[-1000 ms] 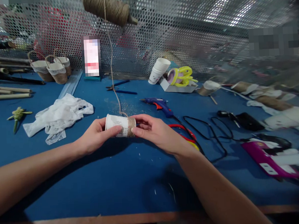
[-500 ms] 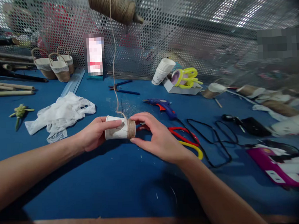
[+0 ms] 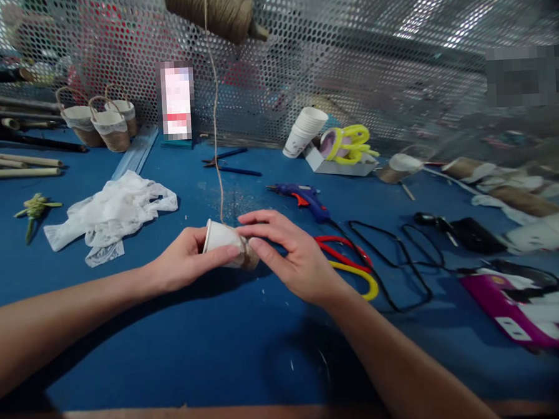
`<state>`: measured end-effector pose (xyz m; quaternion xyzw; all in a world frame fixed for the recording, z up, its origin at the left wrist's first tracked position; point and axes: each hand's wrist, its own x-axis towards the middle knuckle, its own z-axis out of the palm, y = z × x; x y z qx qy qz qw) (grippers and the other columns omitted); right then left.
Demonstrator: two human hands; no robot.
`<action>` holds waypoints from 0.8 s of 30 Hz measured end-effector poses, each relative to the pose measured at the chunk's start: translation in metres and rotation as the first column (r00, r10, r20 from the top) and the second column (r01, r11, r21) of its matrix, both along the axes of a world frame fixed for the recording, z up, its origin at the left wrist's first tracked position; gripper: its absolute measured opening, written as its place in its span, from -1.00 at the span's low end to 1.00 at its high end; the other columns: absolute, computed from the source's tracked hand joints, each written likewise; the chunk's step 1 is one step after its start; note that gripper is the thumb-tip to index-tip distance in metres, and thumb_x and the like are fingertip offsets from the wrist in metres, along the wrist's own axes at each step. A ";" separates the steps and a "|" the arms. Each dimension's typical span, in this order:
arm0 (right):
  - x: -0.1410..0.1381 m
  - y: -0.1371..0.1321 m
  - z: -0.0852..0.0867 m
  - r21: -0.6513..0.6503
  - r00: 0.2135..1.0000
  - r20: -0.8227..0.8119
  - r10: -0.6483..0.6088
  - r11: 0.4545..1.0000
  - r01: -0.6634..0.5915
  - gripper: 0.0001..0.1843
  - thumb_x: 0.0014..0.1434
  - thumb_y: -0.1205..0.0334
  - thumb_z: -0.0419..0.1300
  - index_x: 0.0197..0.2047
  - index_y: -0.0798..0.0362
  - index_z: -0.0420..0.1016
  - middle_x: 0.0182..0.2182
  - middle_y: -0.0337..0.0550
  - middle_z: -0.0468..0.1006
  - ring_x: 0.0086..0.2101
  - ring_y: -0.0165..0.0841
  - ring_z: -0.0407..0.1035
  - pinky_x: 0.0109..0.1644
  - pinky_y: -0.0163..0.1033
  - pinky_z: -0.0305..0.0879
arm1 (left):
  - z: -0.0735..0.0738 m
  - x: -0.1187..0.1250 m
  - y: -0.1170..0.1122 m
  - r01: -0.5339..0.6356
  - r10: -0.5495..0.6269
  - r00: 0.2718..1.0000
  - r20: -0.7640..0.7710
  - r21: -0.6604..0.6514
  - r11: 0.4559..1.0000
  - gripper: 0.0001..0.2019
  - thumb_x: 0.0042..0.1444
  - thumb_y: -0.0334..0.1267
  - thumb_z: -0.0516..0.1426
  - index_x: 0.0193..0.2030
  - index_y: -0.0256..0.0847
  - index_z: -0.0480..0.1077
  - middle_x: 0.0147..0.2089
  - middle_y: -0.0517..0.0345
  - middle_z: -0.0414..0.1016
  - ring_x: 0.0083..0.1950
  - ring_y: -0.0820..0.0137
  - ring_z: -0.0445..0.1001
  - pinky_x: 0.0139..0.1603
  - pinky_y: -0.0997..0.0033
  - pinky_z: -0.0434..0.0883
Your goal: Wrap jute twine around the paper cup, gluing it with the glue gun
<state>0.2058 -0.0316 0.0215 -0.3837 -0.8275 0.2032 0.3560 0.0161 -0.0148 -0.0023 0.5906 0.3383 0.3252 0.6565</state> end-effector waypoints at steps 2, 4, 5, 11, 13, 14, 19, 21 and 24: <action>-0.002 -0.002 0.000 0.007 1.000 0.030 0.006 1.000 -0.007 -0.77 0.19 0.33 0.01 -0.13 -0.01 0.42 -0.09 -0.08 0.39 -0.04 -0.32 0.27 0.04 -0.07 0.23 | 0.001 0.001 -0.001 -0.010 0.010 1.000 -0.019 0.014 1.000 -0.78 0.02 -0.18 0.15 -0.29 -0.30 0.48 -0.36 0.14 0.52 -0.35 0.44 0.41 -0.25 0.48 0.33; -0.004 -0.003 -0.001 0.009 0.999 0.049 0.013 1.000 -0.013 -0.75 0.18 0.34 0.00 -0.13 -0.03 0.42 -0.09 -0.08 0.39 -0.04 -0.31 0.26 0.04 -0.05 0.23 | 0.002 0.002 -0.001 -0.036 0.037 0.999 -0.039 0.019 0.999 -0.77 0.03 -0.16 0.14 -0.34 -0.30 0.48 -0.42 0.16 0.50 -0.40 0.45 0.39 -0.31 0.50 0.32; -0.004 -0.004 -0.002 0.005 0.998 0.055 0.021 1.000 -0.021 -0.75 0.18 0.35 -0.01 -0.13 -0.03 0.42 -0.09 -0.08 0.39 -0.03 -0.31 0.26 0.04 -0.04 0.23 | 0.003 0.002 -0.002 -0.050 0.050 0.998 -0.046 0.017 0.999 -0.77 0.04 -0.15 0.13 -0.38 -0.31 0.48 -0.45 0.17 0.49 -0.43 0.46 0.37 -0.34 0.51 0.31; -0.004 -0.004 -0.004 -0.077 0.998 0.027 0.059 0.995 -0.057 -0.74 0.18 0.37 -0.03 -0.13 0.00 0.41 -0.05 -0.07 0.38 -0.01 -0.33 0.25 0.07 -0.06 0.20 | 0.002 0.005 -0.002 -0.089 0.086 0.994 -0.064 -0.041 0.995 -0.77 0.02 -0.17 0.14 -0.46 -0.32 0.48 -0.51 0.19 0.46 -0.48 0.49 0.34 -0.41 0.54 0.27; -0.002 -0.003 -0.002 -0.106 0.998 0.013 0.058 0.993 -0.057 -0.75 0.18 0.37 -0.03 -0.13 0.04 0.41 -0.05 -0.05 0.38 -0.01 -0.35 0.25 0.08 -0.10 0.19 | 0.001 0.005 -0.001 -0.094 0.090 0.994 -0.068 -0.062 0.994 -0.77 0.02 -0.17 0.14 -0.43 -0.33 0.49 -0.49 0.17 0.48 -0.47 0.48 0.36 -0.39 0.53 0.28; -0.001 -0.003 -0.001 -0.121 0.998 0.008 0.057 0.991 -0.056 -0.75 0.19 0.37 -0.03 -0.13 0.05 0.41 -0.05 -0.05 0.38 -0.01 -0.35 0.25 0.09 -0.11 0.18 | 0.000 0.004 0.000 -0.095 0.090 0.994 -0.069 -0.073 0.993 -0.76 0.02 -0.16 0.14 -0.41 -0.34 0.49 -0.48 0.16 0.49 -0.46 0.47 0.37 -0.37 0.52 0.28; 0.000 -0.001 0.001 -0.159 0.998 0.016 0.061 0.986 -0.058 -0.75 0.20 0.36 -0.04 -0.14 0.04 0.41 -0.06 -0.06 0.39 -0.02 -0.37 0.27 0.08 -0.11 0.19 | 0.001 0.004 0.000 -0.093 0.088 0.995 -0.051 -0.106 0.990 -0.75 0.01 -0.16 0.15 -0.36 -0.34 0.50 -0.46 0.16 0.50 -0.45 0.47 0.37 -0.35 0.52 0.27; -0.002 -0.001 0.000 -0.162 0.997 0.029 0.067 0.985 -0.062 -0.74 0.19 0.37 -0.05 -0.14 0.02 0.40 -0.05 -0.08 0.39 -0.02 -0.37 0.27 0.09 -0.09 0.19 | 0.003 0.005 -0.001 -0.092 0.087 0.995 -0.057 -0.105 0.990 -0.76 0.01 -0.16 0.15 -0.41 -0.34 0.48 -0.49 0.19 0.47 -0.47 0.50 0.34 -0.39 0.55 0.24; -0.005 -0.002 0.003 -0.192 0.996 0.040 0.075 0.979 -0.066 -0.74 0.20 0.36 -0.06 -0.14 0.01 0.41 -0.04 -0.09 0.39 -0.01 -0.38 0.27 0.09 -0.10 0.19 | 0.002 0.005 -0.001 -0.103 0.097 0.993 -0.067 -0.102 0.989 -0.77 0.01 -0.17 0.15 -0.47 -0.34 0.46 -0.54 0.22 0.44 -0.51 0.53 0.31 -0.43 0.57 0.22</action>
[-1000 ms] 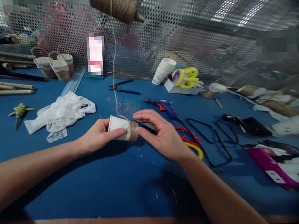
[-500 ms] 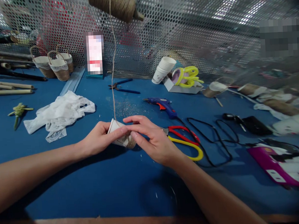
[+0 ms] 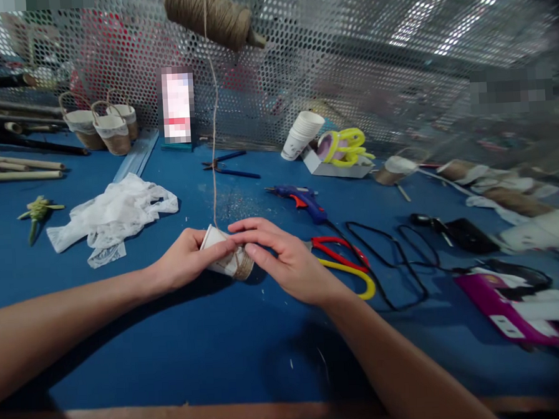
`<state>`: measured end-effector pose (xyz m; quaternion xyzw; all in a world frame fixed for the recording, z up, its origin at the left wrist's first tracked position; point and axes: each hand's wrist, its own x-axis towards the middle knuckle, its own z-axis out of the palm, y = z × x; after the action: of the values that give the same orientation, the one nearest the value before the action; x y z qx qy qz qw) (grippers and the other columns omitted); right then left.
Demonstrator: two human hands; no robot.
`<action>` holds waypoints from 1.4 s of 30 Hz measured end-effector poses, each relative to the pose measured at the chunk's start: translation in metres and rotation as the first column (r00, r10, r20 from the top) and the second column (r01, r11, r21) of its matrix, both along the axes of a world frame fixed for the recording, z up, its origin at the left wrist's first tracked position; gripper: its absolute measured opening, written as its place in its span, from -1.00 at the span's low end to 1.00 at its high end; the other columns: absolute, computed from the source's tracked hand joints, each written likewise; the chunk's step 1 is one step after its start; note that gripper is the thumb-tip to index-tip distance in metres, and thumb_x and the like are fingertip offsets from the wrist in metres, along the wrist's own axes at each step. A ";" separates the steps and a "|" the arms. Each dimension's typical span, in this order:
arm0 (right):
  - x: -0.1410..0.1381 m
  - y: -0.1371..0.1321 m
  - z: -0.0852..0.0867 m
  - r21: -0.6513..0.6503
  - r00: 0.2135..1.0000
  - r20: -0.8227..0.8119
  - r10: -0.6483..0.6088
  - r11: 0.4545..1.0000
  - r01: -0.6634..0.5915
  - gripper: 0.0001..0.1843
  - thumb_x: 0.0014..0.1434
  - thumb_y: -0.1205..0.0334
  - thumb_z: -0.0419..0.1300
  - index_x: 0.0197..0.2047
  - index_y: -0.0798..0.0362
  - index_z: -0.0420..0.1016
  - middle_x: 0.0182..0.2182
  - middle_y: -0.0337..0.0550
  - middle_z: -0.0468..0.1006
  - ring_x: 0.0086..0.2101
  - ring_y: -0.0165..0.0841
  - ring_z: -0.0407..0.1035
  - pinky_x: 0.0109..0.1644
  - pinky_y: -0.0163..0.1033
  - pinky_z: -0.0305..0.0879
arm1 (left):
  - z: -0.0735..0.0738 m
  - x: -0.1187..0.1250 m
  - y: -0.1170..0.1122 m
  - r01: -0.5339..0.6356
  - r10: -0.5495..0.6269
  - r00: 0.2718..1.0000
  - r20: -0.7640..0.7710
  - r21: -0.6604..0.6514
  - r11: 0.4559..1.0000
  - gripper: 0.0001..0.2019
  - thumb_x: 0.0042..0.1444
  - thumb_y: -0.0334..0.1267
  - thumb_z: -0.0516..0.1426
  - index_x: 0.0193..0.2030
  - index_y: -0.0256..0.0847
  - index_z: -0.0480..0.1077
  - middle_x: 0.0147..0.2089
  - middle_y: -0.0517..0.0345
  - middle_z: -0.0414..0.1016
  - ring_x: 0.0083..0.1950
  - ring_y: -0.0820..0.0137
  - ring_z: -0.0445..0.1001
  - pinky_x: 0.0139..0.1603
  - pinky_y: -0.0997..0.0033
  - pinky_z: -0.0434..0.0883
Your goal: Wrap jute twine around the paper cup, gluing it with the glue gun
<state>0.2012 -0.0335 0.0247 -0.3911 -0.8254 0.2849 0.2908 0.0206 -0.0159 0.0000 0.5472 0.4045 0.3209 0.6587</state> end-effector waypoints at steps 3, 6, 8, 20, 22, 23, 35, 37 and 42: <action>0.007 0.003 0.012 -0.009 0.998 0.000 -0.060 0.998 0.060 -0.78 0.19 0.31 -0.01 -0.19 0.02 0.44 -0.08 -0.12 0.43 -0.05 -0.37 0.31 0.07 -0.15 0.20 | -0.002 0.000 0.001 -0.015 0.015 1.000 -0.013 -0.015 1.000 -0.80 -0.01 -0.20 0.17 -0.47 -0.33 0.48 -0.53 0.20 0.48 -0.50 0.51 0.35 -0.42 0.55 0.25; 0.028 0.019 0.027 0.016 0.936 0.058 -0.347 0.938 0.346 -0.79 0.16 0.20 0.04 -0.19 0.03 0.45 -0.20 -0.14 0.52 -0.17 -0.32 0.39 -0.03 -0.15 0.28 | -0.004 0.000 0.002 -0.033 0.033 0.999 0.002 -0.057 0.998 -0.81 -0.04 -0.20 0.18 -0.48 -0.31 0.49 -0.48 0.15 0.52 -0.45 0.45 0.41 -0.35 0.51 0.31; 0.048 0.037 0.030 0.069 0.775 0.228 -0.590 0.803 0.591 -0.72 0.16 0.16 0.04 -0.11 0.07 0.41 -0.23 -0.08 0.53 -0.22 -0.27 0.42 -0.11 -0.15 0.31 | -0.005 0.000 0.003 -0.039 0.040 0.999 0.014 -0.058 0.998 -0.81 -0.05 -0.19 0.19 -0.47 -0.31 0.49 -0.46 0.13 0.53 -0.43 0.43 0.43 -0.32 0.49 0.33; 0.099 0.092 -0.008 -0.067 0.584 0.479 -0.655 0.636 0.768 -0.79 0.10 0.25 0.16 -0.19 0.14 0.40 -0.23 -0.02 0.47 -0.24 -0.27 0.38 -0.16 -0.11 0.32 | -0.006 -0.004 0.008 -0.064 0.081 0.992 -0.096 0.169 0.983 -0.78 -0.07 -0.18 0.17 -0.50 -0.33 0.47 -0.52 0.13 0.49 -0.47 0.42 0.39 -0.39 0.49 0.31; 0.098 0.084 -0.003 -0.117 0.640 0.367 -0.675 0.649 0.752 -0.79 0.00 0.32 0.20 -0.23 0.15 0.39 -0.37 -0.02 0.50 -0.31 -0.23 0.42 -0.20 -0.10 0.33 | -0.006 -0.004 0.009 -0.073 0.090 0.991 -0.097 0.171 0.983 -0.78 -0.07 -0.17 0.17 -0.51 -0.33 0.47 -0.53 0.13 0.49 -0.47 0.42 0.39 -0.39 0.49 0.31; 0.095 0.077 0.002 -0.150 0.674 0.302 -0.674 0.665 0.732 -0.76 -0.02 0.33 0.19 -0.22 0.13 0.36 -0.41 -0.05 0.50 -0.35 -0.24 0.43 -0.23 -0.11 0.35 | -0.007 -0.004 0.010 -0.072 0.088 0.992 -0.091 0.167 0.983 -0.77 -0.07 -0.16 0.17 -0.51 -0.33 0.47 -0.52 0.13 0.50 -0.46 0.41 0.40 -0.38 0.48 0.32; 0.047 -0.008 0.036 -0.502 0.937 0.029 -0.347 0.806 0.314 -0.80 0.01 0.11 0.17 -0.31 0.04 0.41 -0.65 -0.32 0.38 -0.64 -0.48 0.26 -0.58 -0.35 0.26 | -0.010 -0.002 0.016 -0.117 0.116 0.993 -0.007 -0.056 0.992 -0.81 -0.07 -0.20 0.19 -0.52 -0.31 0.46 -0.51 0.15 0.51 -0.50 0.48 0.39 -0.42 0.53 0.28; 0.045 -0.011 0.035 -0.476 0.932 0.104 -0.347 0.806 0.353 -0.80 0.00 0.06 0.17 -0.37 0.02 0.40 -0.74 -0.37 0.30 -0.70 -0.48 0.21 -0.62 -0.35 0.23 | -0.010 -0.002 0.016 -0.113 0.112 0.994 -0.006 -0.064 0.992 -0.80 -0.07 -0.19 0.20 -0.51 -0.32 0.46 -0.51 0.14 0.51 -0.50 0.47 0.39 -0.42 0.52 0.27; 0.042 -0.017 0.032 -0.389 0.871 0.320 -0.374 0.786 0.480 -0.72 -0.03 -0.04 0.17 -0.54 -0.01 0.33 -0.81 -0.35 0.27 -0.74 -0.45 0.19 -0.65 -0.30 0.19 | -0.009 -0.002 0.016 -0.107 0.110 0.994 0.023 -0.102 0.989 -0.81 -0.07 -0.19 0.20 -0.47 -0.32 0.48 -0.48 0.15 0.53 -0.46 0.47 0.41 -0.37 0.53 0.29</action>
<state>0.2430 -0.0510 0.0569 -0.6552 -0.6517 0.3504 0.1522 0.0189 -0.0001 -0.0093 0.4858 0.4398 0.3432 0.6729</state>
